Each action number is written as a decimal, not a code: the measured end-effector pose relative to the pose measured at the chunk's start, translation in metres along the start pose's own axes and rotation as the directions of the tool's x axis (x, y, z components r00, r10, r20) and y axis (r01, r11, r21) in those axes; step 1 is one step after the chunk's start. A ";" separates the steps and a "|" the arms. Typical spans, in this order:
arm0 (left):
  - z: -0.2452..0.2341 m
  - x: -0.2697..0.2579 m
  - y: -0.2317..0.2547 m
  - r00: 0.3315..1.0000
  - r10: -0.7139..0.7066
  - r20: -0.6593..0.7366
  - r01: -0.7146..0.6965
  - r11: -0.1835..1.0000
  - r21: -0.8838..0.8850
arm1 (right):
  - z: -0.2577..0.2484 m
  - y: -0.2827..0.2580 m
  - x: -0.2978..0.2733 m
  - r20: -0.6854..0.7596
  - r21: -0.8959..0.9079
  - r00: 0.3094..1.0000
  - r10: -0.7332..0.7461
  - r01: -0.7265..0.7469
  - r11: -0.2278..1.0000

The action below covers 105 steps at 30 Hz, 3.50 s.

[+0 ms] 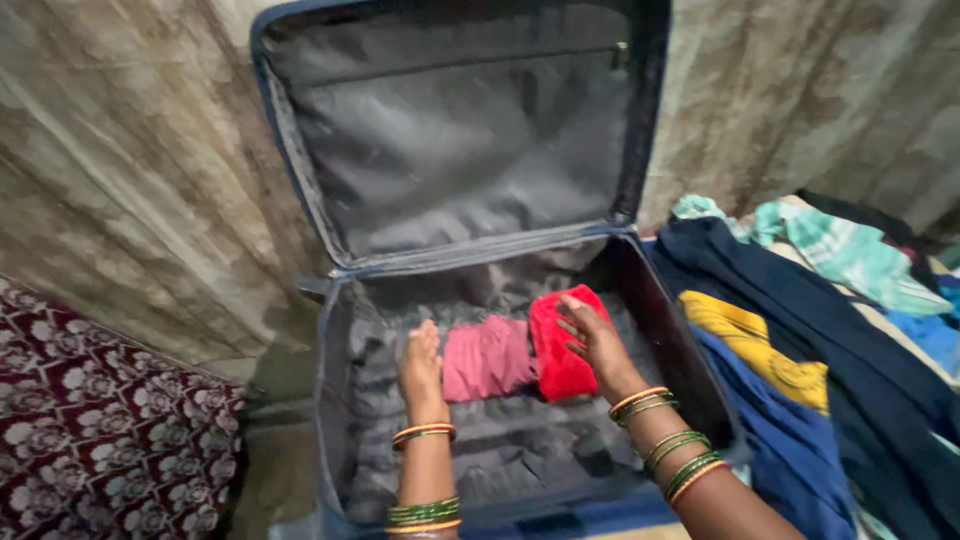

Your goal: The person folds clothes by hand and places them one by one into an open suitcase.

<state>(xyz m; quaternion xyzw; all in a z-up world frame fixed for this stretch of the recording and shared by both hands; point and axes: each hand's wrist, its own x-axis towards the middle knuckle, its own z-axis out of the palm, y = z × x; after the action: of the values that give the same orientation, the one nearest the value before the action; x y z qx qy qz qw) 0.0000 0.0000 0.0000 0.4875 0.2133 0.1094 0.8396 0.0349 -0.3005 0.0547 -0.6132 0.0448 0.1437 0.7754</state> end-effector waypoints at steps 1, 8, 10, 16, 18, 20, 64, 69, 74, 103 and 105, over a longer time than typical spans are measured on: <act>0.009 -0.025 0.014 1.000 -0.004 0.005 0.004 1.000 -0.001 | -0.001 -0.014 -0.019 -0.006 -0.001 1.000 -0.001 0.001 1.000; 0.078 -0.141 0.066 0.979 0.202 0.022 -0.201 0.978 -0.057 | -0.027 -0.072 -0.109 -0.012 0.162 0.964 -0.267 0.265 0.951; 0.091 -0.162 0.067 0.973 0.230 0.019 -0.228 0.971 -0.065 | -0.039 -0.079 -0.127 -0.016 0.163 0.950 -0.311 0.309 0.937; 0.150 -0.195 0.060 0.964 0.261 0.042 -0.256 0.962 -0.094 | -0.086 -0.110 -0.157 -0.081 0.213 0.953 -0.291 0.302 0.929; 0.170 -0.209 0.049 0.965 0.258 0.034 -0.255 0.963 -0.089 | -0.108 -0.120 -0.167 -0.101 0.217 0.951 -0.293 0.308 0.926; 0.196 -0.218 0.040 0.959 0.277 0.060 -0.267 0.954 -0.134 | -0.130 -0.133 -0.176 -0.100 0.212 0.944 -0.314 0.329 0.920; 0.495 -0.050 -0.255 0.994 0.102 0.049 -0.113 0.937 0.331 | -0.403 -0.141 0.042 -0.059 0.018 0.980 -0.191 0.193 0.981; 0.497 -0.018 -0.267 0.962 0.272 0.033 -0.246 0.807 0.537 | -0.405 -0.107 0.091 -0.020 -0.191 0.988 -0.152 0.146 0.971; 0.496 -0.023 -0.280 0.959 0.260 -0.117 -0.086 0.654 0.751 | -0.416 -0.077 0.102 -0.014 -0.261 0.965 -0.260 0.248 0.933; 0.512 -0.221 -0.172 0.935 0.214 0.282 -0.216 0.976 -0.022 | -0.374 -0.184 -0.052 0.056 0.024 0.993 0.105 -0.107 0.994; 0.509 -0.247 -0.155 0.901 0.222 0.373 -0.255 0.966 0.041 | -0.374 -0.191 -0.071 0.122 0.135 0.992 -0.017 0.000 0.991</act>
<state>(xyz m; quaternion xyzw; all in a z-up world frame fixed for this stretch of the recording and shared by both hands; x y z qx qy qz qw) 0.0144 -0.5672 0.1491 0.5584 -0.0030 0.1092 0.8223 0.0597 -0.7127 0.1599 -0.5498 0.0040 0.1745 0.8168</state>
